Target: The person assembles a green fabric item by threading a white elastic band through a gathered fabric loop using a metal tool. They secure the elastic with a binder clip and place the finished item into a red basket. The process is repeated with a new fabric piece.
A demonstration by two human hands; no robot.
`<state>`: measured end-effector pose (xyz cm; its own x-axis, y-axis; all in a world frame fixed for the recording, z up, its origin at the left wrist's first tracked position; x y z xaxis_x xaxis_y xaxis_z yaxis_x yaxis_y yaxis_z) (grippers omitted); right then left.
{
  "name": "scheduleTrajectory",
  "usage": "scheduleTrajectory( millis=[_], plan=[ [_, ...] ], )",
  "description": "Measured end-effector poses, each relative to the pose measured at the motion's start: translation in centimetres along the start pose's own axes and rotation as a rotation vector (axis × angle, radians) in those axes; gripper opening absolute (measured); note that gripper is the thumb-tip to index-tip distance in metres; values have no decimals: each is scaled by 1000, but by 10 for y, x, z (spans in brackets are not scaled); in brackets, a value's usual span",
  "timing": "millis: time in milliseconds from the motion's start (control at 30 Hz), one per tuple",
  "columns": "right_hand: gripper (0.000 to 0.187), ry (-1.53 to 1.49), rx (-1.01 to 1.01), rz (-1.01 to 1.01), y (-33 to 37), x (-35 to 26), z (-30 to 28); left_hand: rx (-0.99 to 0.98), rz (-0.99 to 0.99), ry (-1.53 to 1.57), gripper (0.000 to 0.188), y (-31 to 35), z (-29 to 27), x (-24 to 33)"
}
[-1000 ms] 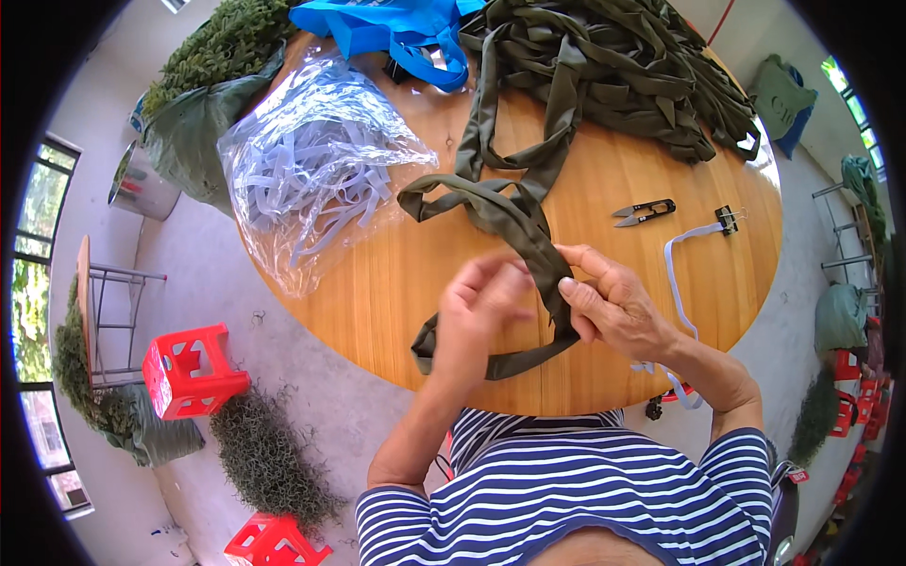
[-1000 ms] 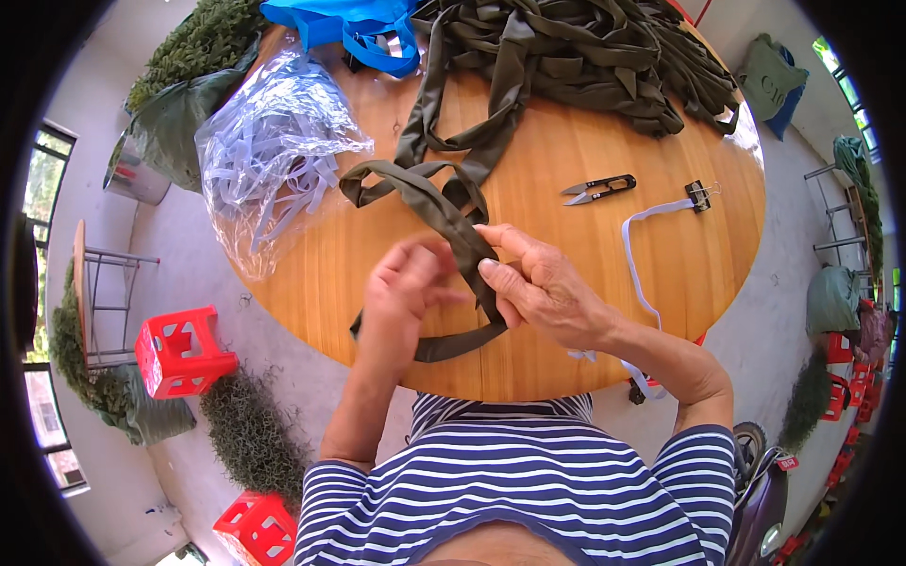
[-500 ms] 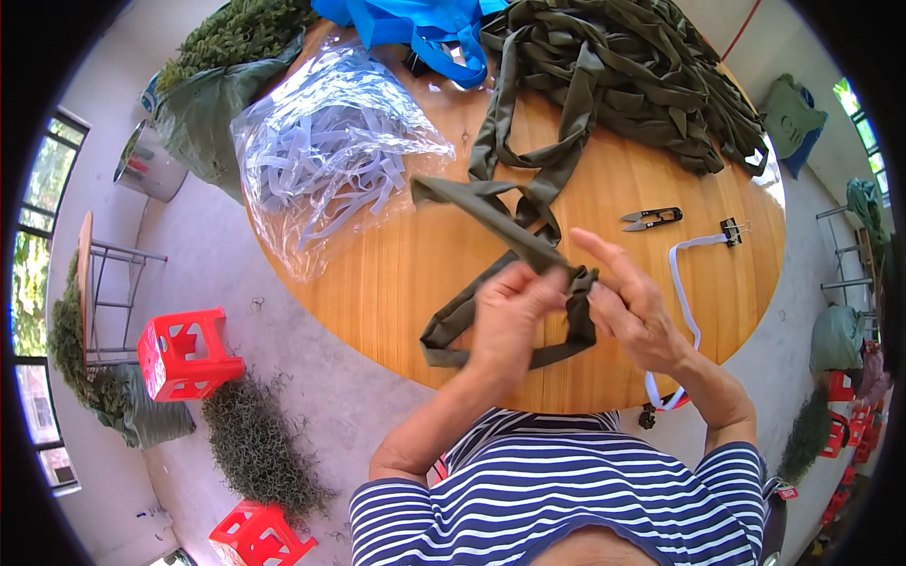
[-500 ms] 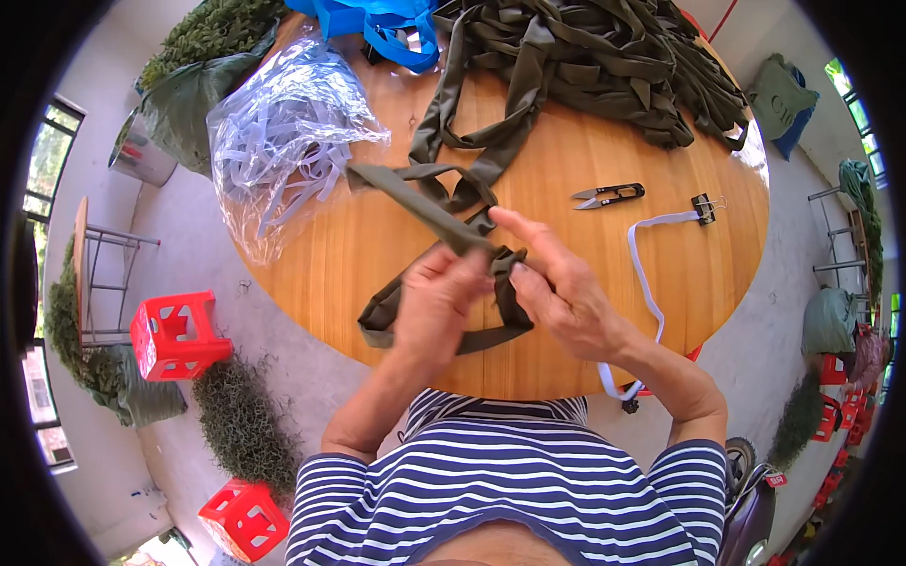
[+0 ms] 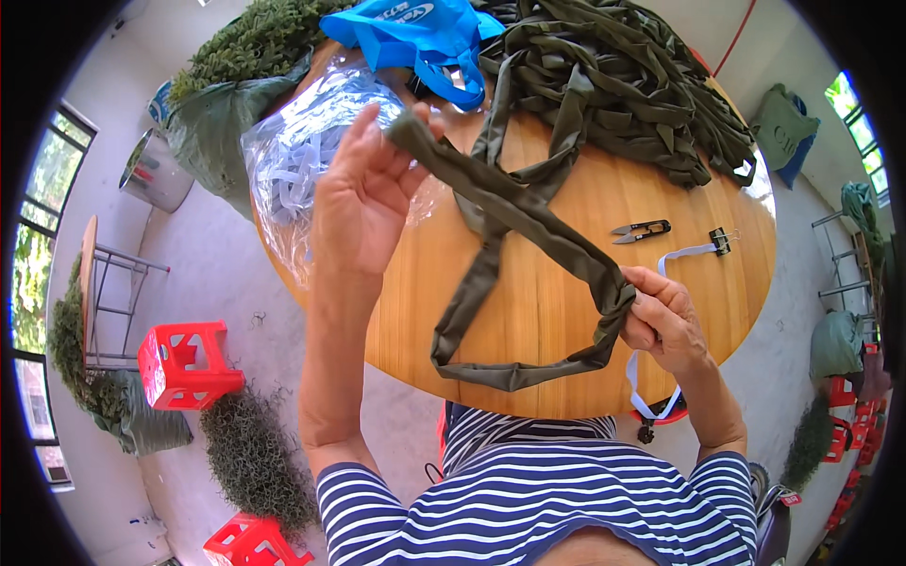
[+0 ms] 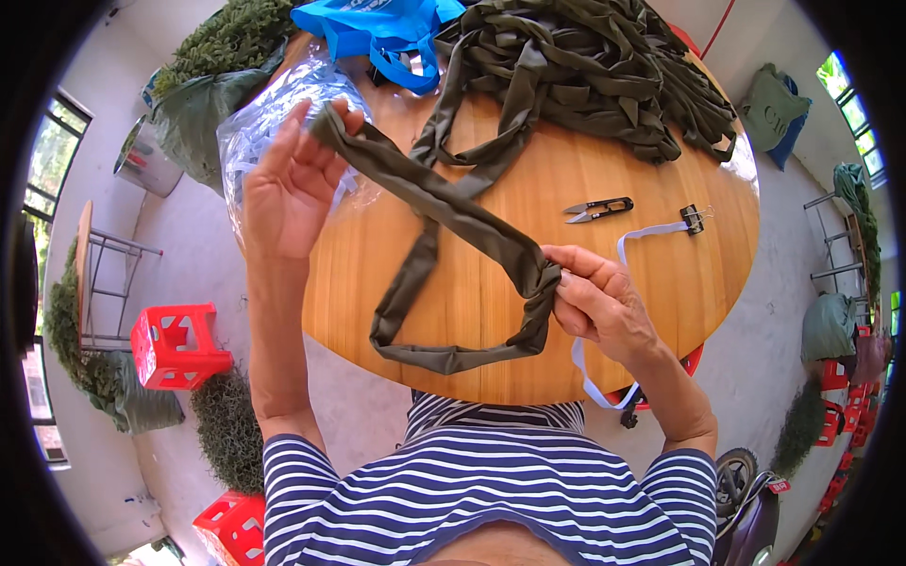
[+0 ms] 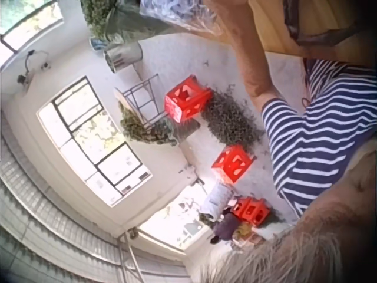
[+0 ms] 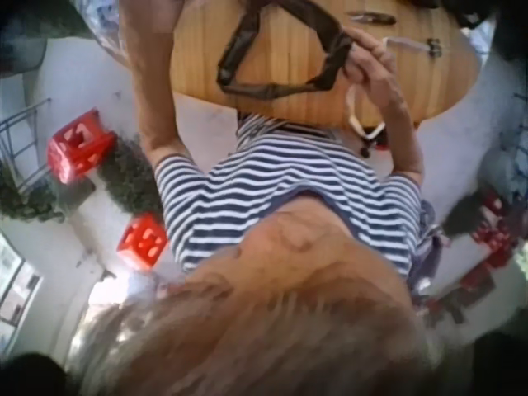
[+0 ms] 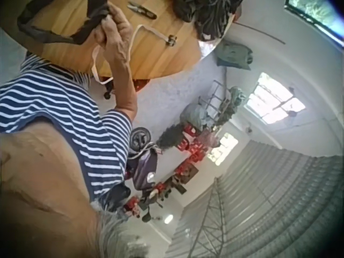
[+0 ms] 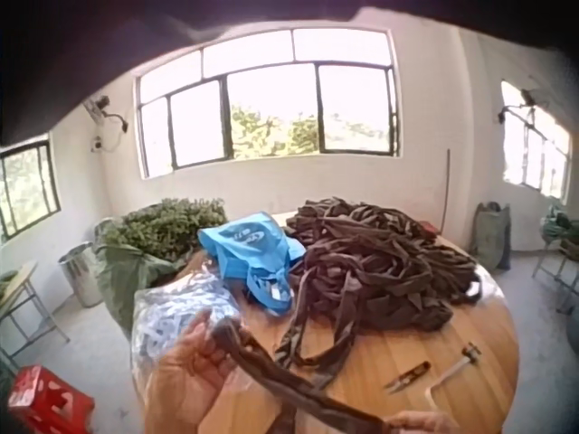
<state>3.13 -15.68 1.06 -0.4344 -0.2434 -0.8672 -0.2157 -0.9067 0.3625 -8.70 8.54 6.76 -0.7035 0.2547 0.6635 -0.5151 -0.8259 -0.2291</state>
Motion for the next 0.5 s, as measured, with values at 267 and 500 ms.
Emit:
scheduleTrajectory(
  millis=[267, 500],
  plan=[
    [31, -54, 16, 49, 0, 23, 0, 77, -293, 135, 28, 70, -5, -82],
    [30, -127, 197, -43, -5, 34, 11, 81, -424, -32, 17, 127, 4, -136]
  ],
)
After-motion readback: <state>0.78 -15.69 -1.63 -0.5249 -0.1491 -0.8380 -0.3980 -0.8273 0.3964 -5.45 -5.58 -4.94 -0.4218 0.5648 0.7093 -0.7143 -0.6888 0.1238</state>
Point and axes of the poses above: each hand's wrist, its own y-axis away from the middle knuckle, its own z-axis out of the palm, x = y × z, the point moved 9 cm from there along -y, towards the middle knuckle, and after that the axes turned 11 degrees about z, right-handed, at the moved point
